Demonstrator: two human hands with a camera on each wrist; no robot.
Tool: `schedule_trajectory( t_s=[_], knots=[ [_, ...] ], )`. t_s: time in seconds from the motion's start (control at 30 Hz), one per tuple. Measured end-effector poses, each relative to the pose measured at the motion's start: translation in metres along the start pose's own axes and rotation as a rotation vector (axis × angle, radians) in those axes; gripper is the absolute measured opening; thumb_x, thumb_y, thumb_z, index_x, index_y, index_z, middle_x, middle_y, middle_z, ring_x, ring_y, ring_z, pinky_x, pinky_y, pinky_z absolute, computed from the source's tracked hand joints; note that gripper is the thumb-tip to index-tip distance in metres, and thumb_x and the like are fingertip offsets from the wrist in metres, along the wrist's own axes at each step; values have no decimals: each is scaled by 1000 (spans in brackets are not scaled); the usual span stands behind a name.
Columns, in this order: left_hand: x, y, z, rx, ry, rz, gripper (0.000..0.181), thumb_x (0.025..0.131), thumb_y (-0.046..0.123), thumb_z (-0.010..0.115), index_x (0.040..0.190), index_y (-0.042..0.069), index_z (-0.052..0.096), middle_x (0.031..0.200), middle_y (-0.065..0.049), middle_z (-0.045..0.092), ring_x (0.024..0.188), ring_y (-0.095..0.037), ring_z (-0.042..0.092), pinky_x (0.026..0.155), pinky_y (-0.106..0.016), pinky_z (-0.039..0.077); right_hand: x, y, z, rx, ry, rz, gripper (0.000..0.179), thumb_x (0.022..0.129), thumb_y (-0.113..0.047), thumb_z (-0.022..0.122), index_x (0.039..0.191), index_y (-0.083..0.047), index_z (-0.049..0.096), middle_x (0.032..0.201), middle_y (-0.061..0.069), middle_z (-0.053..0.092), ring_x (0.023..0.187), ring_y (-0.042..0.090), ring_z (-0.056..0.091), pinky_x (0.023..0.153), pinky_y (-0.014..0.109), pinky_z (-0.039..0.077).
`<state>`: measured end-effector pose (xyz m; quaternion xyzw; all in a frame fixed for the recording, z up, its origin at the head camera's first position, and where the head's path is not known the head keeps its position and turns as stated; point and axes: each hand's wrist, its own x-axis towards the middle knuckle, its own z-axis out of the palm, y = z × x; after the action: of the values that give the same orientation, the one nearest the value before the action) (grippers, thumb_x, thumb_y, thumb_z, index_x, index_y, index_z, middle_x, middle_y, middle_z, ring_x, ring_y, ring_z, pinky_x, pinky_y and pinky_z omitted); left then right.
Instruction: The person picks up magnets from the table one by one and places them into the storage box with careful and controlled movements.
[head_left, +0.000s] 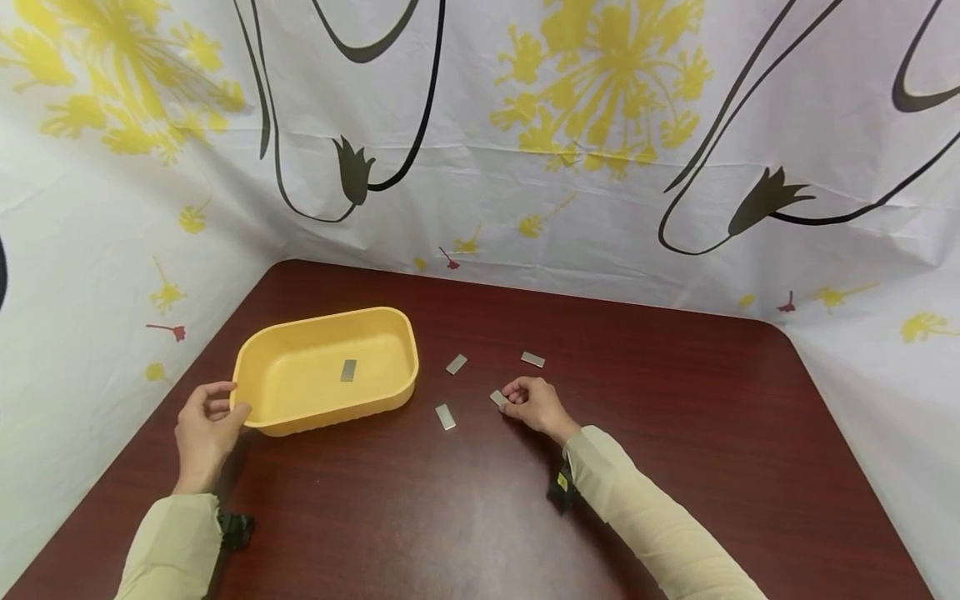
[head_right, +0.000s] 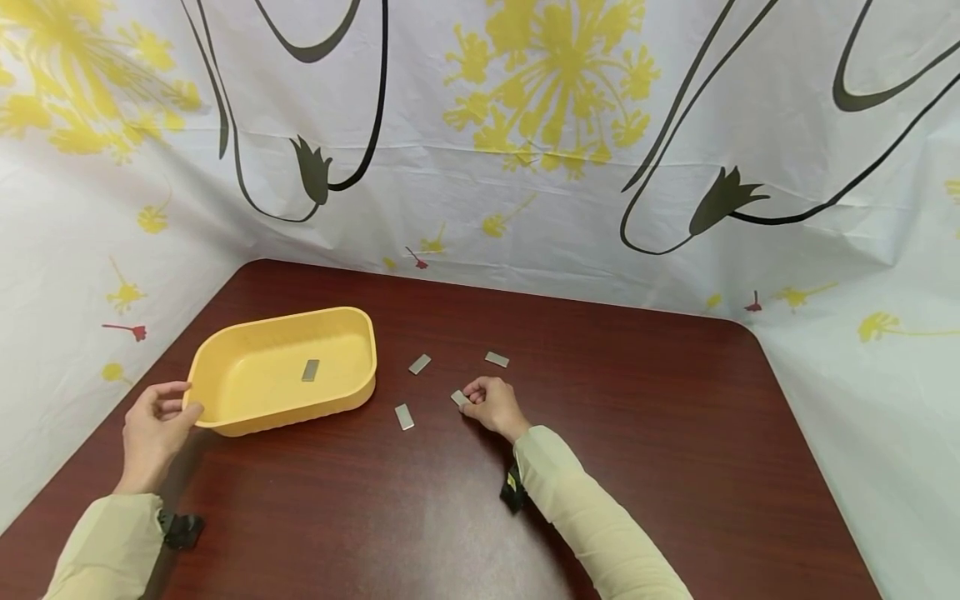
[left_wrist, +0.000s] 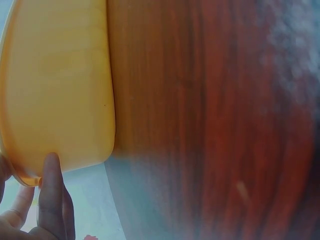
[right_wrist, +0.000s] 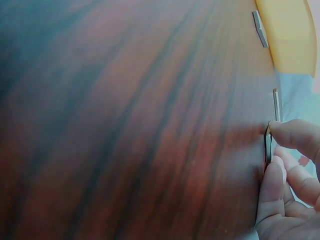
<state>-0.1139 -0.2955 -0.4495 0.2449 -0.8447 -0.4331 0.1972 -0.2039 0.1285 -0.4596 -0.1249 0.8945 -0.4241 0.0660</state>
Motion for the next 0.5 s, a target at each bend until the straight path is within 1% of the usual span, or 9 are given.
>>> schedule_trajectory(
  t_s=[0.1,0.13,0.17,0.2,0.23,0.3,0.43,0.47,0.5],
  knots=[
    [-8,17,-5,-14,-20,-17,33,76,10,57,109,4,53,82,-8,56,58,7,47,43,-16,45,-1,-1,0,-4,3,9,19,69,-4,71,85,0,64,73,3,59,67,13,54,60,23,46],
    [-9,20,-6,-11,-25,-19,34,77,10,57,109,3,53,83,-9,56,58,7,47,44,-15,45,-1,-1,0,-4,5,12,19,69,-4,71,85,0,64,72,3,59,67,13,54,60,23,46],
    [-10,20,-6,-12,-27,-22,33,77,10,57,109,4,53,82,-7,56,57,8,47,44,-16,45,-1,-1,0,-6,6,14,18,69,-4,72,85,0,64,72,3,58,66,13,54,60,23,46],
    [-10,21,-6,-11,-30,-26,34,77,10,57,109,3,53,83,-9,57,57,7,47,44,-16,45,-1,-2,0,-6,8,17,18,69,-4,72,85,0,64,72,3,58,66,13,53,60,23,45],
    [-7,15,-4,-12,-27,-19,34,76,12,57,109,4,53,82,-8,57,58,7,48,43,-16,45,-1,-2,0,-6,9,19,19,69,-4,72,85,0,64,72,3,58,66,13,53,59,23,45],
    [-6,13,-3,-10,-23,-23,34,77,12,57,109,5,53,84,-8,57,58,6,48,44,-17,45,-1,-3,-1,-7,12,21,19,68,-3,72,85,1,64,71,3,58,66,12,53,59,22,45],
    [-2,3,-1,-24,-13,-11,33,75,15,58,107,8,54,80,-3,56,59,5,50,40,-18,44,0,-5,-1,-3,6,36,18,68,-3,72,85,0,65,71,2,58,65,12,52,58,22,44],
    [-3,5,-2,-23,-14,-16,32,75,14,58,106,7,54,79,-2,56,59,5,50,39,-19,44,0,-6,-1,-2,4,42,18,68,-3,72,84,0,65,71,2,58,65,12,52,58,21,44],
    [-2,3,-1,-21,-9,-12,32,75,15,58,105,8,54,78,0,55,59,5,50,38,-20,44,0,-6,-1,2,1,48,18,67,-2,72,84,0,65,71,3,58,65,12,52,58,21,44]
  ],
)
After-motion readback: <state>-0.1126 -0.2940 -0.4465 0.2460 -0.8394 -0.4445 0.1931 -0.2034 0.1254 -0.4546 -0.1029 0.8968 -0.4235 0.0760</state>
